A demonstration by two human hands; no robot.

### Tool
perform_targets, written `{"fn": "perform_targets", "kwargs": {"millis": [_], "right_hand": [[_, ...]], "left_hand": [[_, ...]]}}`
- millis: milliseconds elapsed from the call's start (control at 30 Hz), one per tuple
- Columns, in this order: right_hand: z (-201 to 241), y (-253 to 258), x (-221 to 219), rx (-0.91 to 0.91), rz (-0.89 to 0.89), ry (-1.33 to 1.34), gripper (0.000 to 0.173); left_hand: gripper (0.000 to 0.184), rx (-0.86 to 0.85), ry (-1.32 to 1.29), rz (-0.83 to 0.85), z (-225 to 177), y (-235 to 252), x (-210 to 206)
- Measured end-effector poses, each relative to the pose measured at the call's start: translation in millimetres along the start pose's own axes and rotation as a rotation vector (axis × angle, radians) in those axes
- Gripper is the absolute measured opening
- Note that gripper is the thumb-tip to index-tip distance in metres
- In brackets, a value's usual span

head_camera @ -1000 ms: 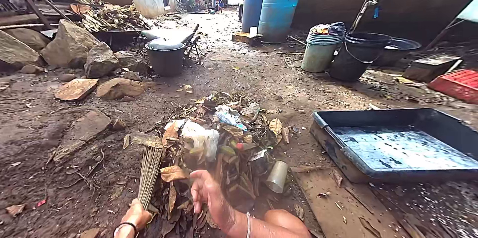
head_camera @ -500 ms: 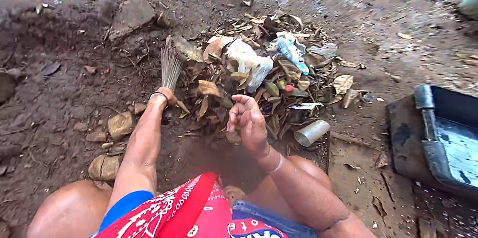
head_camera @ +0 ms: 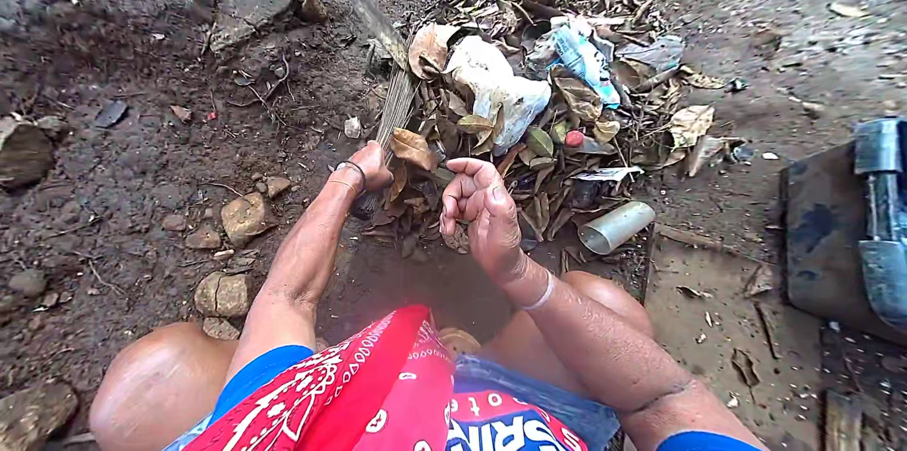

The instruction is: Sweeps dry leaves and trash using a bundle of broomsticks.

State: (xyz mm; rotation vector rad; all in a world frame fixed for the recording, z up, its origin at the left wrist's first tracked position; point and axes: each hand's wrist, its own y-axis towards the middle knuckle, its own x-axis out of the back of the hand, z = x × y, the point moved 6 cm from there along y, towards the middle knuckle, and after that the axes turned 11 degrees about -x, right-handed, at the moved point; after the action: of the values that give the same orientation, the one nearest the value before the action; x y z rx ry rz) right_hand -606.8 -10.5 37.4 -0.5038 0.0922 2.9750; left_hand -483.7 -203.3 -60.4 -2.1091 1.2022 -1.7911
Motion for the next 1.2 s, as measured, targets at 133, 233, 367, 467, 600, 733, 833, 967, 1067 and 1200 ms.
{"fn": "perform_targets", "kwargs": {"millis": [133,233,367,467,600,733,833,967,1067,1200], "right_hand": [[-4,4,0,-0.033,-0.018,-0.029,0.082],[-7,9,1,-0.033,-0.015,-0.009,0.082],[-12,12,3,-0.053,-0.019,0.009,0.076],[-14,13,3,-0.051,-0.015,0.010,0.074],[-14,14,2,-0.040,-0.011,0.000,0.077],[-14,16,1,-0.046,-0.011,-0.005,0.076],[-12,15,0,-0.042,-0.008,-0.001,0.075],[-10,14,0,-0.035,-0.019,0.041,0.072],[-12,16,2,-0.006,-0.019,-0.006,0.071],[-18,23,7,-0.007,-0.052,-0.057,0.078]], "left_hand": [[0.071,-0.021,0.023,-0.023,-13,-3,-1],[0.073,-0.061,0.059,-0.017,-24,-7,0],[0.075,-0.106,0.121,-0.010,-36,-11,7],[0.075,-0.119,0.151,-0.004,-43,-12,9],[0.073,-0.155,0.180,-0.005,-52,-11,8],[0.075,-0.216,0.230,0.008,-65,-6,5],[0.076,-0.245,0.273,0.018,-78,-2,3],[0.079,-0.269,0.267,0.046,-101,4,1],[0.079,-0.274,0.211,0.045,-114,12,1],[0.081,-0.226,0.200,0.027,-106,17,17]]}}
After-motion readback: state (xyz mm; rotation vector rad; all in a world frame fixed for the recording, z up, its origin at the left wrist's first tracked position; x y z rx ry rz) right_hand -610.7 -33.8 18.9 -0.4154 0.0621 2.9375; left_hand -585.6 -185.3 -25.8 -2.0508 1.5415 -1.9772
